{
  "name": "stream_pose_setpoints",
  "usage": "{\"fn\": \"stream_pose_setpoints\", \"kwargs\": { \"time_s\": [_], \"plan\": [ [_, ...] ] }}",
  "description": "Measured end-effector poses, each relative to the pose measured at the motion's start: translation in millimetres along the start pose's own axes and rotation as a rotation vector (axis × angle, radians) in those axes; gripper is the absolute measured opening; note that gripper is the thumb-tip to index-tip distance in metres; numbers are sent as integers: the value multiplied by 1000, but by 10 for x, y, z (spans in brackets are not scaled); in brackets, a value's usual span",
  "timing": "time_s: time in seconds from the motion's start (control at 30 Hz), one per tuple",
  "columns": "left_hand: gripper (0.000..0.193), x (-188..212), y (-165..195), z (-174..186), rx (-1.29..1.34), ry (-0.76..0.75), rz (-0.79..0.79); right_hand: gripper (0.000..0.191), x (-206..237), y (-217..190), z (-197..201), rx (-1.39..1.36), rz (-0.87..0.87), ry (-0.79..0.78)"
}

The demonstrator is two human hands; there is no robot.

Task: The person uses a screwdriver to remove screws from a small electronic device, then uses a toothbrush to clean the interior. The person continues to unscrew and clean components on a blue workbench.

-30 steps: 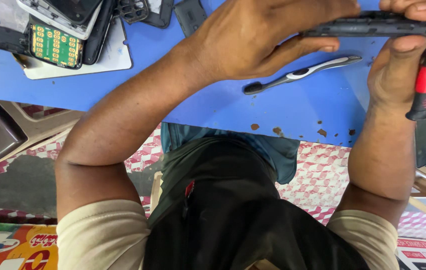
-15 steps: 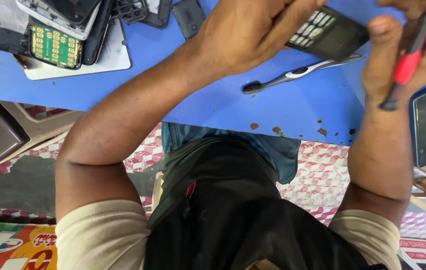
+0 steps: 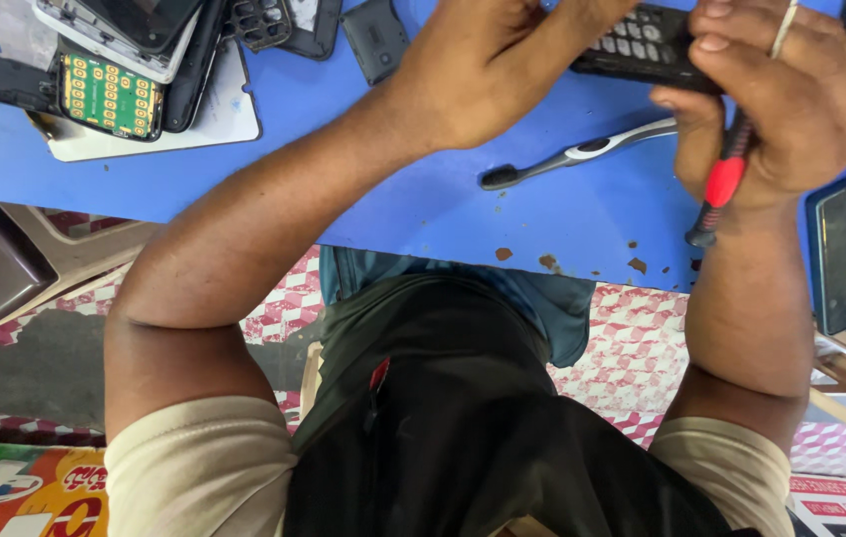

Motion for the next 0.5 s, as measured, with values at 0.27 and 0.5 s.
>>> {"fn": "stream_pose_setpoints", "kwargs": {
  "time_s": [0.27, 0.5],
  "plan": [
    [31, 46, 263, 190, -324, -118, -533, 39, 104, 4, 77, -111, 10, 116],
    [25, 119, 364, 94, -401, -51, -580, 33, 127, -67, 118, -98, -122, 104]
  ]
}}
Point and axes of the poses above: each hand's wrist, its own x-axis away from the middle knuckle, its own z-axis out of the back of the hand, y = z × x, the point moved 3 cm from there along -x, towards the middle knuckle, and after that the axes turned 8 degrees about z, right-handed, at the moved point
